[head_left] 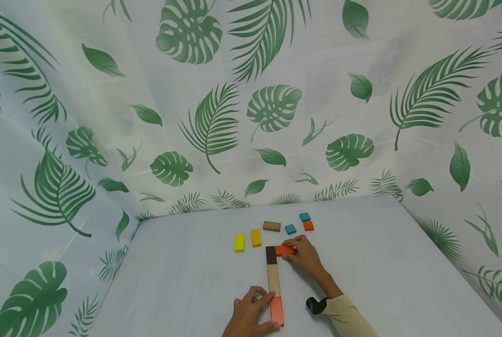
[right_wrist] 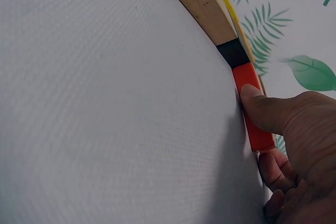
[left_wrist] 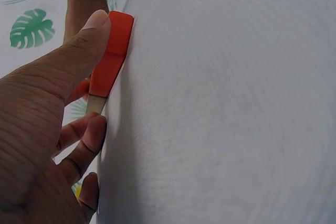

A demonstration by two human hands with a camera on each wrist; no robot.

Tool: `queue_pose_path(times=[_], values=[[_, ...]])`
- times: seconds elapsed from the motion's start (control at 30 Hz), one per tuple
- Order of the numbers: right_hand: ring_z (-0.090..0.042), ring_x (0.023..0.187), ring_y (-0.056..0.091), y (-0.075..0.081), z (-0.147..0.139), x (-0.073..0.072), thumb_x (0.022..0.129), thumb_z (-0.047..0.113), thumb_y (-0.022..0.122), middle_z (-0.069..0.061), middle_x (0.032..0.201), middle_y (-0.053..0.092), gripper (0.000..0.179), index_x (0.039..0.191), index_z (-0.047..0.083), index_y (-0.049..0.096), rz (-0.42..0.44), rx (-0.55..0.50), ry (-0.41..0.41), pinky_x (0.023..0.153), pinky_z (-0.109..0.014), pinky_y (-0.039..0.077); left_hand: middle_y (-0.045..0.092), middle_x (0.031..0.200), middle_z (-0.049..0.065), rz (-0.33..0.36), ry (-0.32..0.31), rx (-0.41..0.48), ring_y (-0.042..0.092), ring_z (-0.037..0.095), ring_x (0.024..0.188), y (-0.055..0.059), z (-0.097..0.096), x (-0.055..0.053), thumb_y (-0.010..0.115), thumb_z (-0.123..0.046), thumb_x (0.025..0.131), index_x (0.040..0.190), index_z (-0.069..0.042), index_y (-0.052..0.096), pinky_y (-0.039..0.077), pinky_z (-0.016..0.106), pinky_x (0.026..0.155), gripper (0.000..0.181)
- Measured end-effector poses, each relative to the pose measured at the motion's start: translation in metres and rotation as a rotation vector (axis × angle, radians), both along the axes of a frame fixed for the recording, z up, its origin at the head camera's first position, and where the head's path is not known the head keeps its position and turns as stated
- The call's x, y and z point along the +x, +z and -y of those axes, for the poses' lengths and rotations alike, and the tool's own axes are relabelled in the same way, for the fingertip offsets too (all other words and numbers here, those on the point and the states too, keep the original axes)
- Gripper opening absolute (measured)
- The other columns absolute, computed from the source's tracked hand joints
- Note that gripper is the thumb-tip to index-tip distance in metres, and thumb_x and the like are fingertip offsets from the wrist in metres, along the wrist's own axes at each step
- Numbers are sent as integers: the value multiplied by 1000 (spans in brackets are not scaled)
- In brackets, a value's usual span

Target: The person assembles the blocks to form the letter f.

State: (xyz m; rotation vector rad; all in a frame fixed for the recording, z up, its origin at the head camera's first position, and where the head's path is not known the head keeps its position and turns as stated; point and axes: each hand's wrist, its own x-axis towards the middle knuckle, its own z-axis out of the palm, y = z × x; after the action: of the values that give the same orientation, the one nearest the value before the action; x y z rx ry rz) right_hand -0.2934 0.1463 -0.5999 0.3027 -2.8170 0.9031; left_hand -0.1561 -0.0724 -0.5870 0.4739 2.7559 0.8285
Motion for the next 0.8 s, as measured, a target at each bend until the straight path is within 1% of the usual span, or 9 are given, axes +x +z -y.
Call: queue_pose_path(times=[0.23, 0.4, 0.47, 0.67, 0.8], values=[[-20, 87, 54, 0, -1, 1, 77, 26, 83, -12, 103, 56, 36, 110, 18, 72, -2, -11, -10, 78, -40, 50, 50, 118, -6, 7, 18, 1, 44, 7, 88, 3, -2, 1, 69, -70, 70, 137, -33, 57, 34, 37, 73, 77], [-21, 88, 54, 1, 0, 0, 78, 26, 82, -12, 104, 56, 37, 112, 18, 71, -7, -9, -11, 79, -41, 50, 51, 119, -7, -18, 12, -11, 44, 5, 88, 5, -2, 1, 69, -71, 70, 137, -33, 57, 33, 33, 71, 78], [-21, 88, 54, 1, 0, 0, 78, 26, 82, -12, 104, 56, 37, 112, 18, 71, -11, -11, -11, 79, -42, 51, 50, 119, -7, -19, 14, -9, 44, 5, 87, 5, -2, 0, 69, -71, 70, 137, -33, 57, 33, 33, 71, 78], [-22, 89, 55, -3, -1, 0, 78, 28, 82, -12, 105, 57, 38, 113, 17, 72, -12, -18, -6, 79, -41, 50, 50, 118, -6, -1, 16, -8, 45, 7, 86, 1, -2, 0, 69, -71, 70, 138, -34, 56, 35, 38, 73, 78], [-20, 88, 54, -6, -2, 0, 77, 29, 83, -11, 104, 57, 39, 113, 17, 72, -24, -33, -1, 77, -38, 49, 49, 118, -5, -14, 0, -20, 45, 6, 86, -1, -1, 0, 67, -71, 72, 138, -33, 56, 34, 36, 72, 77]])
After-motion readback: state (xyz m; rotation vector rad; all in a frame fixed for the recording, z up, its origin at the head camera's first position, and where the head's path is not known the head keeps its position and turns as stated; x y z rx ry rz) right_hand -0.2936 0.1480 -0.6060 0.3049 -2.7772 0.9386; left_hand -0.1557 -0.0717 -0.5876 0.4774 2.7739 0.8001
